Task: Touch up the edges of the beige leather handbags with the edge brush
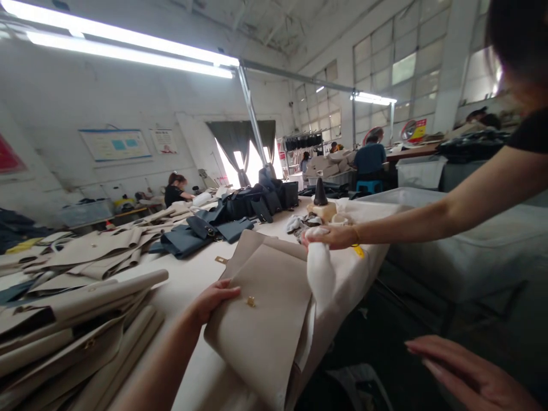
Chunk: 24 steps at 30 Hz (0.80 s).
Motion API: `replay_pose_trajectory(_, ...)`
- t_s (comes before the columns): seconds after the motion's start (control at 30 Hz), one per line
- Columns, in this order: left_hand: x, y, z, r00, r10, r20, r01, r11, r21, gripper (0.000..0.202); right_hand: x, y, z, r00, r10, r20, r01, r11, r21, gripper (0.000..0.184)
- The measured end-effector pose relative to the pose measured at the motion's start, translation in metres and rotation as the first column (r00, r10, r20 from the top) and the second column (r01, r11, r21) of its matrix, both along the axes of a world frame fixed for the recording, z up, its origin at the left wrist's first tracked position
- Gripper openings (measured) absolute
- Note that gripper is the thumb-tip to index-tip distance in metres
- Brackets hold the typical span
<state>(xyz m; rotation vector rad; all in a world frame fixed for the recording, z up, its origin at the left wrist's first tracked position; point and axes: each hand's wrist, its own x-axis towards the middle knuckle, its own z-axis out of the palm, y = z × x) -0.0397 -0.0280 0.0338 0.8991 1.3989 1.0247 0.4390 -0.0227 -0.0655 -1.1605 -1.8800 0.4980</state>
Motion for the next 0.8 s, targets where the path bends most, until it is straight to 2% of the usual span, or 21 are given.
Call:
replay_pose_trajectory(0.1,0.001,-0.003,-0.013,0.999,0.020,0.046,-0.021,0.999,0.024,0.053,-0.025,0.000,0.050,0.987,0.158,0.034,-0.160,0.986,0.041,0.031)
replay_pose_trajectory(0.17,0.000,-0.004,-0.021,0.997,0.041,0.067,-0.043,0.999,0.026,0.052,-0.035,0.004,0.077,0.977,0.211,0.043,-0.214,0.971,0.104,0.030)
replay_pose_trajectory(0.27,-0.003,-0.004,-0.033,0.995,0.060,0.078,-0.062,0.998,0.032,0.047,-0.039,0.018,0.103,0.983,0.182,0.035,-0.185,0.954,0.237,0.027)
replay_pose_trajectory(0.33,-0.007,-0.002,-0.039,0.995,0.066,0.078,-0.068,0.997,0.028,0.044,-0.038,0.029,0.110,0.994,0.112,0.009,-0.110,0.949,0.296,0.028)
replay_pose_trajectory(0.4,-0.011,-0.001,-0.042,0.993,0.087,0.082,-0.088,0.996,0.014,0.042,-0.037,0.037,0.108,0.999,0.037,-0.028,-0.027,0.955,0.297,0.030)
replay_pose_trajectory(0.47,-0.013,-0.001,-0.044,0.988,0.100,0.116,-0.102,0.995,0.011,0.042,-0.038,0.040,0.097,0.998,0.015,-0.061,-0.001,0.975,0.221,0.031)
replay_pose_trajectory(0.57,-0.014,-0.002,-0.044,0.973,0.076,0.218,-0.088,0.995,0.046,0.044,-0.045,0.036,0.068,0.997,0.058,-0.057,-0.055,0.997,0.051,0.028)
replay_pose_trajectory(0.67,-0.011,-0.002,-0.045,0.948,0.076,0.311,-0.122,0.984,0.130,0.040,-0.053,0.026,0.040,0.995,0.100,-0.003,-0.100,0.994,-0.047,0.027)
replay_pose_trajectory(0.8,-0.007,-0.002,-0.044,0.929,0.084,0.361,-0.170,0.962,0.213,0.036,-0.050,0.019,0.024,0.997,0.076,0.015,-0.074,0.994,-0.086,0.031)
